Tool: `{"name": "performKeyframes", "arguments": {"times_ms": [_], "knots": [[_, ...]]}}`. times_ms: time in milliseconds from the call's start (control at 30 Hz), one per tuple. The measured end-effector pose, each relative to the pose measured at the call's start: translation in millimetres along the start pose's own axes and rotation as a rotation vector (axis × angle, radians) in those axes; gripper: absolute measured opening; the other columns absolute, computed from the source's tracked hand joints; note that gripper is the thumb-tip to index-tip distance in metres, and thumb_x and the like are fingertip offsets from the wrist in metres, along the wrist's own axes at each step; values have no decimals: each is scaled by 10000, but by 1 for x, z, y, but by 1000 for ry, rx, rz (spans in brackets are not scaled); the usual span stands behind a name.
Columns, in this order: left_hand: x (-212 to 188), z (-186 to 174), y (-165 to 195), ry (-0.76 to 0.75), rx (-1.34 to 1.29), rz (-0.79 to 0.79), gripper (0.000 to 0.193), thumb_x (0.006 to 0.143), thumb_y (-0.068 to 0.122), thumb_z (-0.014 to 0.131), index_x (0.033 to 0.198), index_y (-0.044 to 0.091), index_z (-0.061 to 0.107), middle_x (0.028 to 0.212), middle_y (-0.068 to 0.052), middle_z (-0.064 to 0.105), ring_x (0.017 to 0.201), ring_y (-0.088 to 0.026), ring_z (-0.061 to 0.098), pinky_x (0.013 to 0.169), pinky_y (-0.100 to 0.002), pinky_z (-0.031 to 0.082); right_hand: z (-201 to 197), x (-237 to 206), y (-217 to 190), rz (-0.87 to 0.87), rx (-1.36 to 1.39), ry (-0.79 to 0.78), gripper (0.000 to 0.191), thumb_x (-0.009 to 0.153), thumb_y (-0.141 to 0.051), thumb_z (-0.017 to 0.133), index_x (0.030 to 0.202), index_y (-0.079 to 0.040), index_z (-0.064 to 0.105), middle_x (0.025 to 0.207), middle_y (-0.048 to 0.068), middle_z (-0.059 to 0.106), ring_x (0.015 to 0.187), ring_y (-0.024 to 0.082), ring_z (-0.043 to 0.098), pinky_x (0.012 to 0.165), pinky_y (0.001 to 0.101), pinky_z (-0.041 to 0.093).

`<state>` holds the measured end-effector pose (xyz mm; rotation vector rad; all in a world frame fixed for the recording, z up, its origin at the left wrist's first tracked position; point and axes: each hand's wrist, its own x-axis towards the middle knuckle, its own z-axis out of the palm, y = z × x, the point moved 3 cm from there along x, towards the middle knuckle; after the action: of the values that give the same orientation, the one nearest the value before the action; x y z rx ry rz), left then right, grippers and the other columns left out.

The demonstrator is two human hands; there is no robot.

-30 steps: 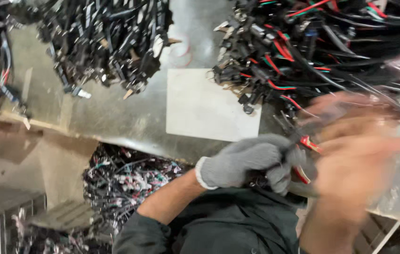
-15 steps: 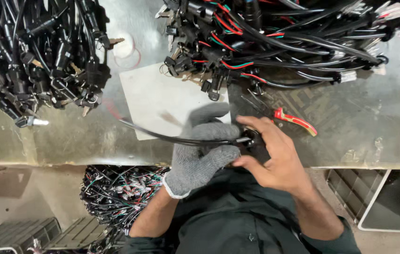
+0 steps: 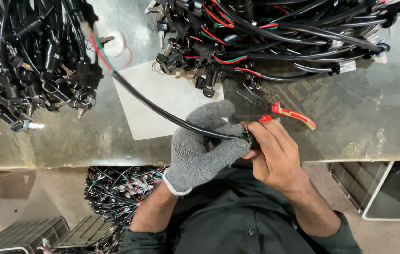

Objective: The person sorts through large piles of black cable harnesses on a metal workbench, picks up individual harnesses, and uses red-handled pliers to crimp and fit connector components onto the cable ends, placing processed harnesses back onto the table piles.

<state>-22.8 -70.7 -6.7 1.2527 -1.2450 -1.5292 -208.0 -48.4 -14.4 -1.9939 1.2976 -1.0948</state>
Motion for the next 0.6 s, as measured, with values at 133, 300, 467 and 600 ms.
{"name": "performKeyframes", "arguments": {"times_ms": [133, 300, 467, 600], "knots": [[3, 1, -3, 1, -62, -38, 683, 839, 89, 868, 1436, 46, 540, 1047, -58, 767, 960, -95, 728, 850, -250, 607, 3, -1, -1, 13, -23, 6, 467, 831, -7, 753, 1265, 29, 586, 1015, 172, 626, 861, 356, 621, 770, 416, 519], [19, -5, 7, -236, 208, 81, 546, 925, 125, 828, 1418, 30, 614, 1149, -96, 759, 1016, -137, 722, 890, -297, 607, 9, -7, 7, 141, 118, -74, 405, 931, -50, 660, 1307, 65, 563, 1008, 179, 642, 839, 332, 640, 769, 383, 527], [10, 0, 27, -134, 519, 435, 541, 951, 183, 766, 1427, 57, 540, 1280, -200, 682, 1101, -292, 716, 953, -365, 579, 13, -10, 23, 356, 301, -204, 411, 1010, -218, 576, 1313, 59, 602, 842, 139, 635, 752, 285, 650, 718, 359, 514], [10, 0, 14, -122, 460, 123, 630, 921, 227, 763, 1471, 45, 514, 1044, -91, 770, 879, -255, 786, 803, -331, 601, 7, -9, 18, 246, 211, -116, 393, 1072, -272, 565, 1289, 55, 596, 983, 173, 676, 856, 315, 695, 772, 365, 538]]}}
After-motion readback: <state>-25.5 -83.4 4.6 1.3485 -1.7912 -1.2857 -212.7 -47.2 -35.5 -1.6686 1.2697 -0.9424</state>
